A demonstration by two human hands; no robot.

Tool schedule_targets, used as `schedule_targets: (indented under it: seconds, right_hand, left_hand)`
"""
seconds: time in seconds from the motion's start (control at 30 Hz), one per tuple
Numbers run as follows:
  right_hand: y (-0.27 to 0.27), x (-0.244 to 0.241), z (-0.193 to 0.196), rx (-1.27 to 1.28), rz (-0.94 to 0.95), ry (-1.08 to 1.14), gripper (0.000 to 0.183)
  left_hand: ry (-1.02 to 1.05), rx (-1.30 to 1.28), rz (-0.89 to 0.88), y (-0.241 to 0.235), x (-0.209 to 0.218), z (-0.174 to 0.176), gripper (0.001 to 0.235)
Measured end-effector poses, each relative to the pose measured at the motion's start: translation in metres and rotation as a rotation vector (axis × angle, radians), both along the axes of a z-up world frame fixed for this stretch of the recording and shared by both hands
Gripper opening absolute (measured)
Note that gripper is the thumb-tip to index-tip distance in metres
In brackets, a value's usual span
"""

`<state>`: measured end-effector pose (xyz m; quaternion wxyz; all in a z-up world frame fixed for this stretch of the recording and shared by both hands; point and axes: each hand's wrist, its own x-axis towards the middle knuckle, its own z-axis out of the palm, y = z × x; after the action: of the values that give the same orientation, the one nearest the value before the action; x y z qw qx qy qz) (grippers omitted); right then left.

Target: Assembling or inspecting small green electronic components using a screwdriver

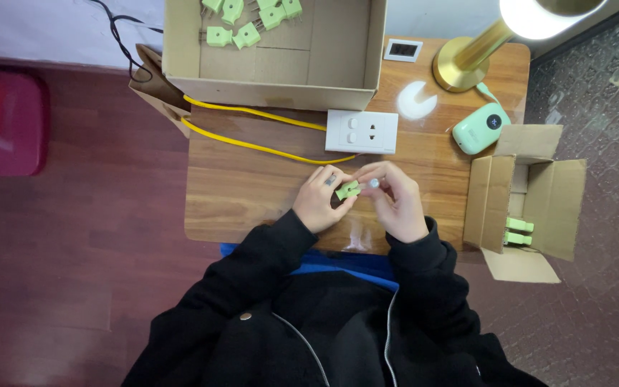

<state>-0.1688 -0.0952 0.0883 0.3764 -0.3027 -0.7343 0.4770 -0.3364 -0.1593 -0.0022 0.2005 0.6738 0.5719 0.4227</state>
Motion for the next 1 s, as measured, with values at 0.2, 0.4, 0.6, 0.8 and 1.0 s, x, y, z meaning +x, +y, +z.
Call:
schedule_targets:
  seconds: [0.2, 0.4, 0.6, 0.8, 1.0]
  right_hand:
    - [0.001, 0.003, -0.005, -0.117, 0.117, 0.125, 0.03]
    - [-0.005, 0.004, -0.005, -0.14, 0.069, 0.052, 0.029]
    - [-0.005, 0.004, 0.004, -0.059, 0.022, 0.051, 0.009]
    - [-0.008, 0.012, -0.03, -0.256, 0.108, 0.205, 0.028]
    - [-0.007, 0.004, -0.014, -0.142, 0.075, 0.15, 0.027]
  left_hand:
    - [-0.003, -0.001, -0.003, 0.0, 0.0, -0.002, 0.032]
    - [-0.002, -0.014, -0.004, -0.001, 0.0, -0.002, 0.035]
    - [0.012, -0.004, -0.013, -0.001, -0.001, 0.002, 0.036]
    - [0.022, -0.005, -0.016, -0.001, -0.001, 0.002, 0.035]
    - [0.027, 0.001, -0.001, -0.001, 0.0, 0.002, 0.033]
